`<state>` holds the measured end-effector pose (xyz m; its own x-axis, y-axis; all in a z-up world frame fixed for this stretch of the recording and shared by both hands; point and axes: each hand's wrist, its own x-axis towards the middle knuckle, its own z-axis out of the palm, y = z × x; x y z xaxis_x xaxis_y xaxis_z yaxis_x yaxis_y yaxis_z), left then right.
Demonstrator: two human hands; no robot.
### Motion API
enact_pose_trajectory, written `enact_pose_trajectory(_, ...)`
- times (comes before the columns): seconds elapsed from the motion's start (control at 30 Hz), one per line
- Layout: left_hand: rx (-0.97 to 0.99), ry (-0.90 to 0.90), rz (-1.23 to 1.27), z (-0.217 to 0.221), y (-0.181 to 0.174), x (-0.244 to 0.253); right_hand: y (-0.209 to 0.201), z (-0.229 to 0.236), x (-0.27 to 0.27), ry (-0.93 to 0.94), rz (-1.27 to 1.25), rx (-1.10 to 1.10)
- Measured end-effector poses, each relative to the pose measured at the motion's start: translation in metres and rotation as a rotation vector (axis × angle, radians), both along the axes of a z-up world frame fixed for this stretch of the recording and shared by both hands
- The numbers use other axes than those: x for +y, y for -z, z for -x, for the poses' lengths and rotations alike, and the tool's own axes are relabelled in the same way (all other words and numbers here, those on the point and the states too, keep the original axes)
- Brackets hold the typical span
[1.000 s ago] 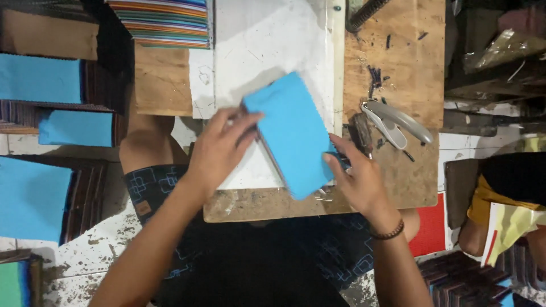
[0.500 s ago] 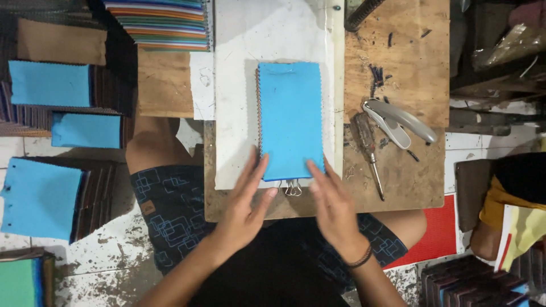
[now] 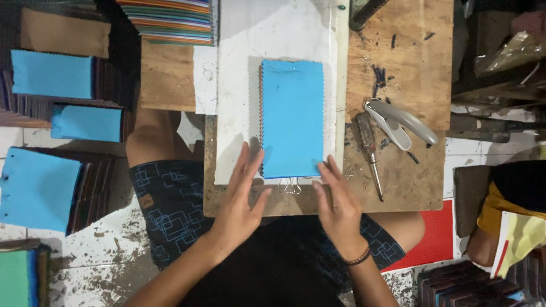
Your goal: The person trims the edges of fabric swatches using a small hand-held blade, then aligns the stack and uses a drill press to punch holes through the fabric samples.
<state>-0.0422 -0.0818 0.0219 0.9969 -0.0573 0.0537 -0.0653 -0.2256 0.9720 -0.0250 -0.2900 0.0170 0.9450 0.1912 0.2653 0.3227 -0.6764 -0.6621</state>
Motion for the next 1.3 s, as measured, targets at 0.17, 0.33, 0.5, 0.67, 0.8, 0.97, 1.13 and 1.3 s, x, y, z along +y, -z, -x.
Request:
enact_pose_trajectory(0.17, -0.009, 0.039, -0.093, 0.005, -0.001, -0.003, 0.003, -0.003, 0.001, 0.008, 0.031, -0.017)
enact_pose_trajectory(0.33, 0.032, 0.054, -0.038, 0.004, -0.010, -0.006, 0.002, -0.002, 0.009, 0.033, 0.023, -0.031)
enact_pose_trajectory(0.5, -0.009, 0.029, -0.051, 0.003, -0.005, 0.001, 0.007, -0.001, 0.010, 0.018, 0.179, -0.142)
enact_pose_trajectory(0.67, -0.142, 0.086, -0.344, 0.015, 0.027, -0.012, 0.019, 0.000, -0.006, -0.142, 0.215, -0.223)
enact_pose_trajectory(0.8, -0.166, 0.114, -0.381, 0.015, 0.026, -0.017, 0.017, 0.003, -0.004, -0.112, 0.160, -0.200)
enact_pose_trajectory(0.97, -0.158, 0.137, -0.491, 0.017, 0.018, -0.012, 0.003, -0.002, -0.005, -0.126, 0.112, -0.163)
enact_pose_trajectory(1.13, -0.276, 0.097, -0.530, 0.015, 0.015, -0.011, -0.030, -0.025, -0.002, -0.153, 0.080, -0.135)
enact_pose_trajectory(1.3, -0.396, 0.065, -1.032, 0.015, 0.011, -0.015, -0.077, -0.062, 0.025, -0.234, 0.255, -0.150)
